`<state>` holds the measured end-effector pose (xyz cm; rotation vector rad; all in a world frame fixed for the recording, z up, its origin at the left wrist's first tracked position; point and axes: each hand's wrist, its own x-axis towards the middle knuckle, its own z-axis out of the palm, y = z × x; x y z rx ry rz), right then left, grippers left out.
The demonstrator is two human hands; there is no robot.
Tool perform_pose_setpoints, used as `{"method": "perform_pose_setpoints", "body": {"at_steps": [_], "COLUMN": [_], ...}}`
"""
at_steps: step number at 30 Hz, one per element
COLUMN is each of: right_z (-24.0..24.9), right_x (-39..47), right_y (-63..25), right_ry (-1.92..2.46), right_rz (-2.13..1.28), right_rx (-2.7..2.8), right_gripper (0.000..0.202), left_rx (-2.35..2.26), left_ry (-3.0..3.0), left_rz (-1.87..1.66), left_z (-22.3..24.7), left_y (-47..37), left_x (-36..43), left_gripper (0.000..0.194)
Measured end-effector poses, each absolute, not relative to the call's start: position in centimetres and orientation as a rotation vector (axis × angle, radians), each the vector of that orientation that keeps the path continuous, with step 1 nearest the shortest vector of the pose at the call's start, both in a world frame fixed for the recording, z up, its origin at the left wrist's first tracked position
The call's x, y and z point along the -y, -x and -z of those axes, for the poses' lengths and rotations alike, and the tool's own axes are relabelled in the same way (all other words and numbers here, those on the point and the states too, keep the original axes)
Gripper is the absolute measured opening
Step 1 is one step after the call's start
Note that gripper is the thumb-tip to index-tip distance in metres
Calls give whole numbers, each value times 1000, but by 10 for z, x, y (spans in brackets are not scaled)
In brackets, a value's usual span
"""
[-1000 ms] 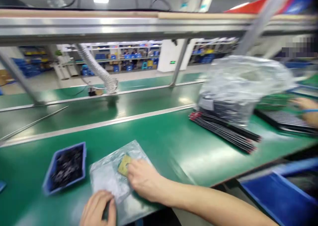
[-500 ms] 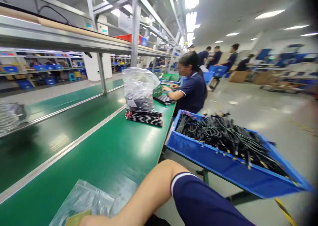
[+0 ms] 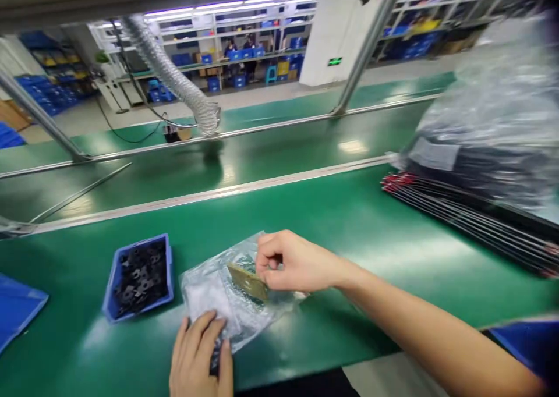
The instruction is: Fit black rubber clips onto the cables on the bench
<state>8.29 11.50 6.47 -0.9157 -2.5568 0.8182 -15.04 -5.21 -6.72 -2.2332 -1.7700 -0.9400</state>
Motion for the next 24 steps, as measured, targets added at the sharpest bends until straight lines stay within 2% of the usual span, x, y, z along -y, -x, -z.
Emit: {"method": "perform_pose_setpoints", "body": {"at_steps": [5, 8, 12, 16, 20, 24], "right_z": [-25, -12, -12, -8, 5, 0], "right_x": [-123, -123, -116, -100, -80, -59], "right_y": [-84, -88, -100, -111, -123, -131], "right_ry": [1071, 1195, 1259, 1186, 1140, 1122], "right_rz": [-955, -859, -692, -587, -448, -366], "right_rx": [2592, 2612, 2636, 2710, 2754, 2748], "right_gripper": [14, 16, 8, 11, 24, 23], "left_rx": [1788, 1819, 1905, 1950, 1893, 1858], "left_ry": [2224, 2254, 2221, 2133, 2142, 2091], "left_rz": [1022, 1032, 980, 962, 987, 1183], "left_z": [65, 66, 65, 62, 63, 73], "left_y": [144, 148, 148, 145, 150, 153], "left_x": [51, 54, 55, 54, 56, 52], "left_gripper": [32, 32, 33, 31, 31, 25]}}
